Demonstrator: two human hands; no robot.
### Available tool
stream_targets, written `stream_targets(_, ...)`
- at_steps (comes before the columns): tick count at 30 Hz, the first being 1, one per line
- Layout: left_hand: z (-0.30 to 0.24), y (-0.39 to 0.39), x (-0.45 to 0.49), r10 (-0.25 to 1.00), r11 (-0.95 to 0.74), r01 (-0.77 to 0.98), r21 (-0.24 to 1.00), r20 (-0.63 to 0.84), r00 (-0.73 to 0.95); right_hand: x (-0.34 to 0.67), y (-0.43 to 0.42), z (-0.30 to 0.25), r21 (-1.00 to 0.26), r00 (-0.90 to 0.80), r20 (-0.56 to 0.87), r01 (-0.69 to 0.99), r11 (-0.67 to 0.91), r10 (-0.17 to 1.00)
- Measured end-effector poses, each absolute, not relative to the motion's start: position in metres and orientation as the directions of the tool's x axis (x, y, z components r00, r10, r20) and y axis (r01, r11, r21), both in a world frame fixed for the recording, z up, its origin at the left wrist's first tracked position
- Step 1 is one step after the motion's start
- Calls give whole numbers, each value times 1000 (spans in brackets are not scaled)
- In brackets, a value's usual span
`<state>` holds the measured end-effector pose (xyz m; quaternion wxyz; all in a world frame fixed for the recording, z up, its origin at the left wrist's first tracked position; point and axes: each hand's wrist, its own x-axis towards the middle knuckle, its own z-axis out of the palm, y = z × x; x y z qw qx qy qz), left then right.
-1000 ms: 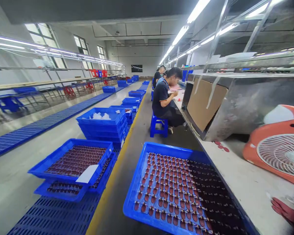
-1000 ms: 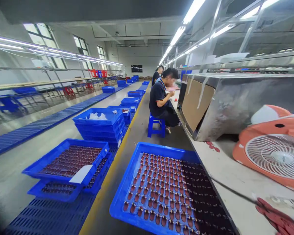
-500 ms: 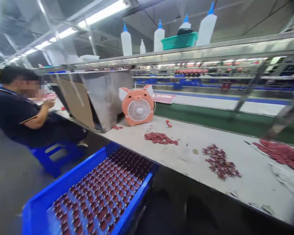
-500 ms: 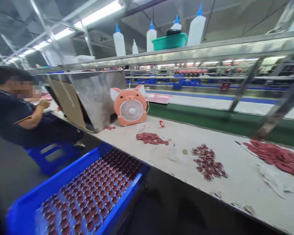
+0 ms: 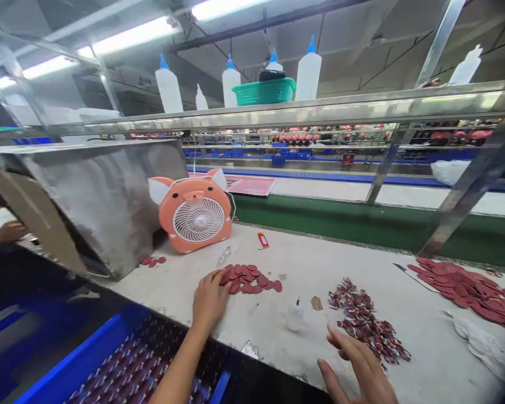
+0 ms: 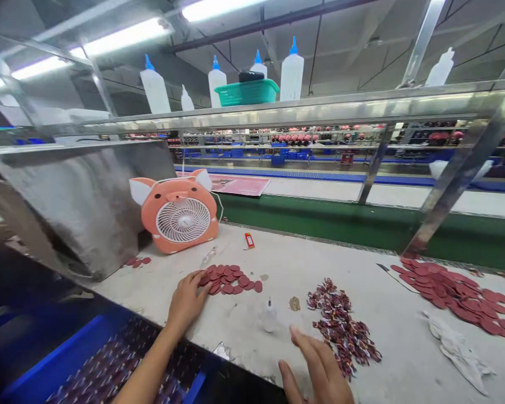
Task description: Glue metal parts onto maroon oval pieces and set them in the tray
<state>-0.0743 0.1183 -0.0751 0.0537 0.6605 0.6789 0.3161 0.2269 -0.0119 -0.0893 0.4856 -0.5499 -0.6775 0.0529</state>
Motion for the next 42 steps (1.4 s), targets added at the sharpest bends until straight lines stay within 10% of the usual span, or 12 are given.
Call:
stream_targets(11,-83,128,-82,935,-32,906,421,332,-121,184,45,-95,-663,-34,226,727,179,974)
stream_targets(19,-73,119,-87,901,22,850,526,358,-244,178,24,-82,-938,146,226,300,174,963)
stream_targets(32,-81,102,-80,917,54,372,927,101,-386,166,10,-73,-919,49,110,386,83,993)
stream_targets(42,-45,28,-21,927,-165,64,984,177,-329,160,4,-54,-998,-67,55,-9,54,996)
